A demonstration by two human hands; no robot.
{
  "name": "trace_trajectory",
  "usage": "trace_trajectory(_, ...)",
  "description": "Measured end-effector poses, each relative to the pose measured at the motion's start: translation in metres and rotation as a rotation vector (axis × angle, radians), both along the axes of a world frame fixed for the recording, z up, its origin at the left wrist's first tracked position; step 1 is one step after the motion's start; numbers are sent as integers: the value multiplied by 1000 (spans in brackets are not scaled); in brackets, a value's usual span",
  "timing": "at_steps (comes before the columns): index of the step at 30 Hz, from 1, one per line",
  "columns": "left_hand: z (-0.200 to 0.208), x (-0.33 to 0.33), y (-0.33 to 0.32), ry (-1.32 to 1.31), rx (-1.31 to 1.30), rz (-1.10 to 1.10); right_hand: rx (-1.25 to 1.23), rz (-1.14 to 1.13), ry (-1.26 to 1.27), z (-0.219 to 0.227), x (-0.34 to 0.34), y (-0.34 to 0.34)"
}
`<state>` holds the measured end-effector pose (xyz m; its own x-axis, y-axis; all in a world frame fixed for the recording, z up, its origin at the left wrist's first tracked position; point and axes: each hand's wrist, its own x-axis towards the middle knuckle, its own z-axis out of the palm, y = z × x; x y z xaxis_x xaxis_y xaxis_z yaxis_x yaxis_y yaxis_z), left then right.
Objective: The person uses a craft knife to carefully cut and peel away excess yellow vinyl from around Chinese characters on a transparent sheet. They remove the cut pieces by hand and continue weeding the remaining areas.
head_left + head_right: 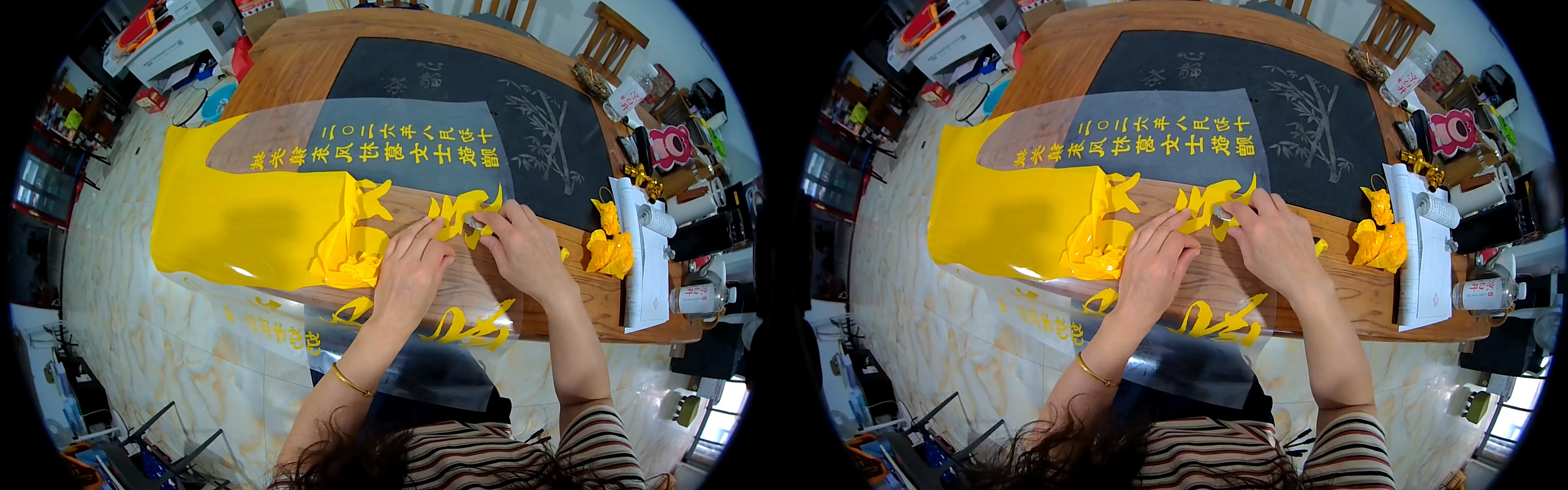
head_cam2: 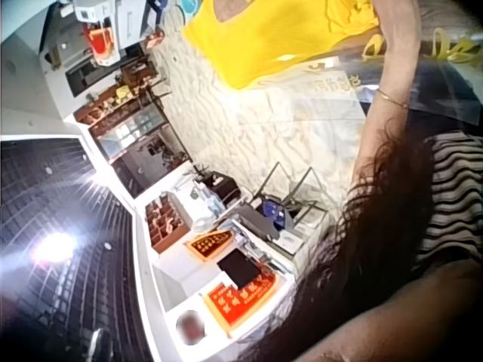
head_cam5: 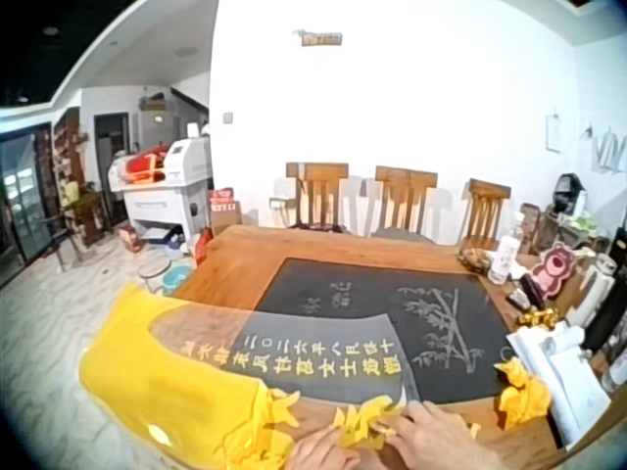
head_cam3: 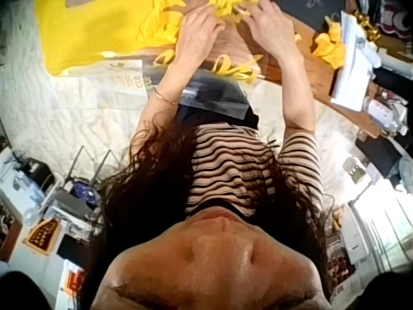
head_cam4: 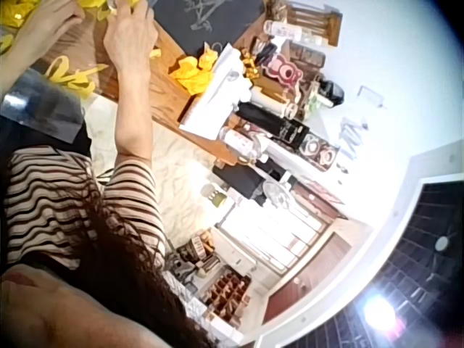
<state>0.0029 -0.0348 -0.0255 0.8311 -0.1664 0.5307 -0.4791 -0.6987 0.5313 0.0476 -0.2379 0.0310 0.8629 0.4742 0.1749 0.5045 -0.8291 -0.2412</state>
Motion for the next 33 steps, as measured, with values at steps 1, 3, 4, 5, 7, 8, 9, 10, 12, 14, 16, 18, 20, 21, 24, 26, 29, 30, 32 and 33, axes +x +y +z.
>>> trace_trajectory(1, 0, 0, 0, -1, 1, 0, -8, -1, -4, 1, 0, 0)
trace_trajectory(3, -1, 0, 1, -4, 2, 1, -9, -3, -1, 2, 0, 0)
trace_trajectory(4, -1, 0, 1, -2, 2, 1, -10, -4, 1, 2, 0, 0)
trace_trajectory(5, 0, 0, 0, -1, 3, 1, -10, -7, 6, 2, 0, 0)
trace_trajectory(7, 1, 0, 0, 2, 5, 2, -10, -12, 14, 3, -1, 0)
trace_trajectory(8, 1, 0, 0, 4, 8, 3, -14, -10, 8, 3, -1, 0)
trace_trajectory(9, 1, -1, 0, 5, 10, 3, -17, -8, 3, 3, -1, 0)
trace_trajectory(10, 1, 0, 0, 5, 11, 4, -20, -5, -4, 3, -1, 0)
trace_trajectory(12, 0, 0, -1, 3, 13, 6, -29, -6, -7, 4, -1, 2)
trace_trajectory(14, 0, 0, -1, -2, 17, 10, -33, -5, -19, 4, -1, 4)
trace_trajectory(16, 0, 0, -1, -6, 20, 11, -30, -2, -38, 1, -1, 6)
trace_trajectory(18, 0, 0, -1, -9, 21, 10, -39, -8, -30, 2, -2, 7)
trace_trajectory(20, -1, 0, -1, -8, 19, 12, -43, -8, -26, 2, -1, 8)
trace_trajectory(21, -2, 0, -1, -7, 18, 14, -42, -7, -26, 0, -1, 9)
trace_trajectory(24, 0, 0, -2, -14, 17, 12, -72, 0, -22, 0, 0, 8)
trace_trajectory(26, 0, 0, -1, -12, 13, 11, -56, -26, 56, 3, 0, 9)
trace_trajectory(29, 0, 0, -1, -10, 9, 11, 64, -116, 274, 9, 5, 7)
trace_trajectory(30, 0, 0, -1, -9, 8, 11, 129, -144, 344, 9, 8, 5)
trace_trajectory(32, 1, 0, -1, -6, 0, 12, 233, -163, 417, 6, 13, -2)
trace_trajectory(33, 1, 0, -1, -5, -4, 11, 273, -153, 419, 1, 16, -6)
